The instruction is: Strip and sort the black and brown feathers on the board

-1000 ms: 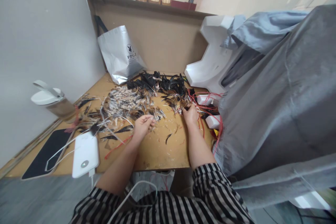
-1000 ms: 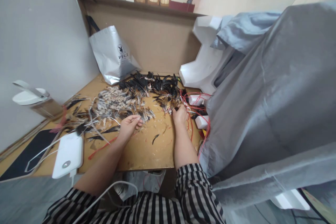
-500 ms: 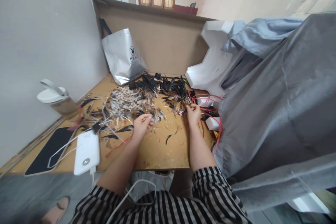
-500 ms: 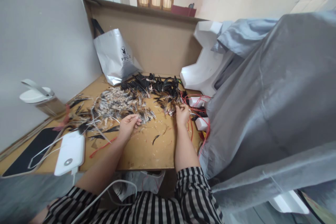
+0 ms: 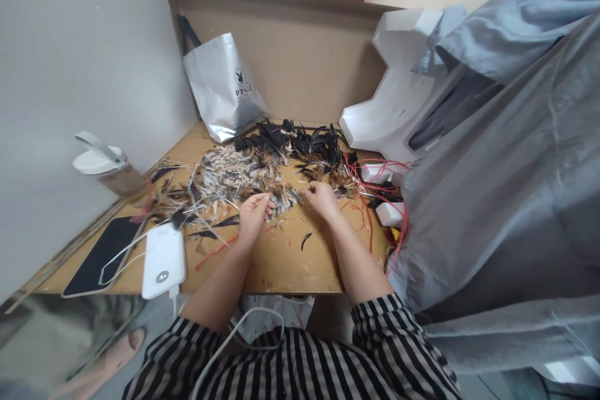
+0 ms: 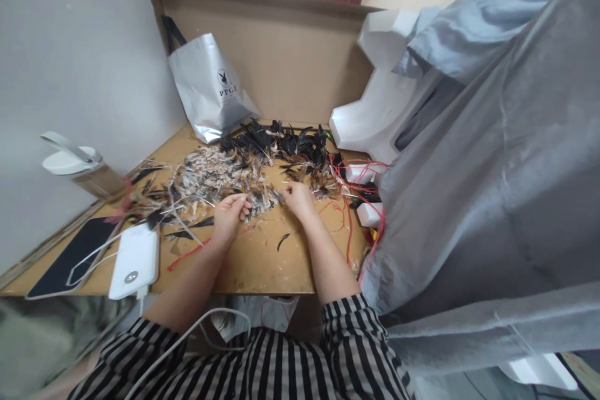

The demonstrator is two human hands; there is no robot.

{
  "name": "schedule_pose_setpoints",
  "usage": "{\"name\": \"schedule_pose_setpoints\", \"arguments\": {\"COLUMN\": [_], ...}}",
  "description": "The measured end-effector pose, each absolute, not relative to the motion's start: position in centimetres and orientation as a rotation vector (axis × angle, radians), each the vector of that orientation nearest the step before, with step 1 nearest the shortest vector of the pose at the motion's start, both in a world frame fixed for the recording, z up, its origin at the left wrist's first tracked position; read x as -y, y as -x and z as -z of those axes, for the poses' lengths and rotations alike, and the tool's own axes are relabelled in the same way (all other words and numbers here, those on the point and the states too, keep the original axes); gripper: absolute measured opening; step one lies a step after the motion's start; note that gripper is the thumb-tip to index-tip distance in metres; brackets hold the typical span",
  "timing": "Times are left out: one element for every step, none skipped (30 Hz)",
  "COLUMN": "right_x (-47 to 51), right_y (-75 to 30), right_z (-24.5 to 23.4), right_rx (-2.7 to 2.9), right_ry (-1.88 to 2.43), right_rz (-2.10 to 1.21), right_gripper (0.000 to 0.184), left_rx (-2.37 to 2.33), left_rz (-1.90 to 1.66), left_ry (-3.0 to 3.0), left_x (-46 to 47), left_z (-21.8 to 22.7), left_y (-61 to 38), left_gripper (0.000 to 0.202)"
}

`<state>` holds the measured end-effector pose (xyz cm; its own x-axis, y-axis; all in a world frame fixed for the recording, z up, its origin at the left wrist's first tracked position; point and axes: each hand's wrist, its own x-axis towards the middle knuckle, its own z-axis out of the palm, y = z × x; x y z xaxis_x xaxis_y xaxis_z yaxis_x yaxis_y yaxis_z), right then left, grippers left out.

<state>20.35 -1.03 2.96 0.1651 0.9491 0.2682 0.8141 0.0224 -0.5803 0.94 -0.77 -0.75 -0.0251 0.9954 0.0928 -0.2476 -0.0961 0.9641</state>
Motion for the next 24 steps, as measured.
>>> {"name": "schedule_pose_setpoints", "arguments": {"right_x": [0.9,0.7,0.5,0.3,0.1,-0.1,-0.3,-0.4,-0.6,-0.7,-0.7,-0.8,-0.8,-0.8,-0.7,-0.7,-0.7,-0.6,-0.6,-0.6,-0.6,-0.6,-0.6,-0.5], "right_y": [-19.9,-19.6,-19.4,-19.2,-19.0,-18.8,-18.7,-18.6,-18.4,-18.3,-18.3,-18.2,-18.3,-18.3,-18.5,-18.7,-19.0,-19.3,-19.7,-20.0,-20.3,-20.5,-20.6,-20.6], "right_z": [-3.2,-3.4,-3.6,-3.8,-3.9,-3.9,-3.8,-3.7,-3.4,-3.1,-2.7,-2.4,-2.1,-1.8,-1.5,-1.4,-1.2,-1.1,-1.0,-0.9,-0.9,-0.8,-0.8,-0.8], "right_rx": [1.728,1.772,1.807,1.82,1.815,1.801,1.786,1.778,1.779,1.788,1.803,1.816,1.826,1.831,1.833,1.829,1.818,1.803,1.78,1.751,1.716,1.674,1.627,1.581], "right_ry": [1.897,1.98,2.061,2.142,2.213,2.269,2.31,2.335,2.349,2.355,2.356,2.356,2.354,2.348,2.339,2.327,2.31,2.284,2.245,2.193,2.127,2.048,1.961,1.869], "right_rz": [-0.305,-0.324,-0.333,-0.34,-0.346,-0.353,-0.359,-0.365,-0.37,-0.371,-0.368,-0.362,-0.358,-0.352,-0.346,-0.342,-0.34,-0.339,-0.35,-0.381,-0.435,-0.507,-0.592,-0.679], "right_gripper": [0.02,0.02,0.021,0.02,0.02,0.021,0.022,0.024,0.025,0.026,0.027,0.027,0.027,0.027,0.026,0.026,0.024,0.023,0.022,0.02,0.02,0.019,0.02,0.02], "left_rx": [-0.986,-0.987,-0.989,-0.99,-0.989,-0.988,-0.986,-0.984,-0.981,-0.98,-0.979,-0.977,-0.976,-0.974,-0.971,-0.966,-0.96,-0.953,-0.944,-0.934,-0.924,-0.915,-0.909,-0.906], "left_rz": [-1.397,-1.397,-1.395,-1.391,-1.388,-1.385,-1.383,-1.382,-1.381,-1.379,-1.374,-1.366,-1.356,-1.346,-1.335,-1.325,-1.316,-1.309,-1.304,-1.302,-1.301,-1.295,-1.287,-1.275], "left_ry": [-1.085,-1.088,-1.091,-1.095,-1.1,-1.104,-1.105,-1.103,-1.099,-1.092,-1.085,-1.079,-1.074,-1.071,-1.07,-1.07,-1.069,-1.069,-1.07,-1.072,-1.073,-1.075,-1.073,-1.068], "left_x": [0.8,0.8,0.8,0.8,0.8,0.7,0.7,0.7,0.6,0.6,0.5,0.5,0.5,0.5,0.5,0.5,0.5,0.6,0.6,0.6,0.7,0.7,0.7,0.7], "left_z": [0.8,0.8,0.8,0.8,0.8,0.8,0.9,0.9,0.9,1.0,1.0,1.0,1.0,1.0,0.9,0.9,0.9,0.9,0.8,0.8,0.8,0.8,0.8,0.8], "left_y": [-0.9,-0.9,-0.9,-0.9,-0.9,-0.9,-0.9,-0.9,-0.9,-0.9,-0.9,-0.9,-0.9,-1.0,-1.0,-1.0,-1.0,-1.0,-1.0,-1.0,-1.0,-1.1,-1.1,-1.1], "left_gripper": [0.036,0.036,0.035,0.035,0.035,0.035,0.034,0.034,0.034,0.033,0.033,0.033,0.033,0.032,0.032,0.031,0.031,0.03,0.03,0.03,0.029,0.029,0.029,0.03]}}
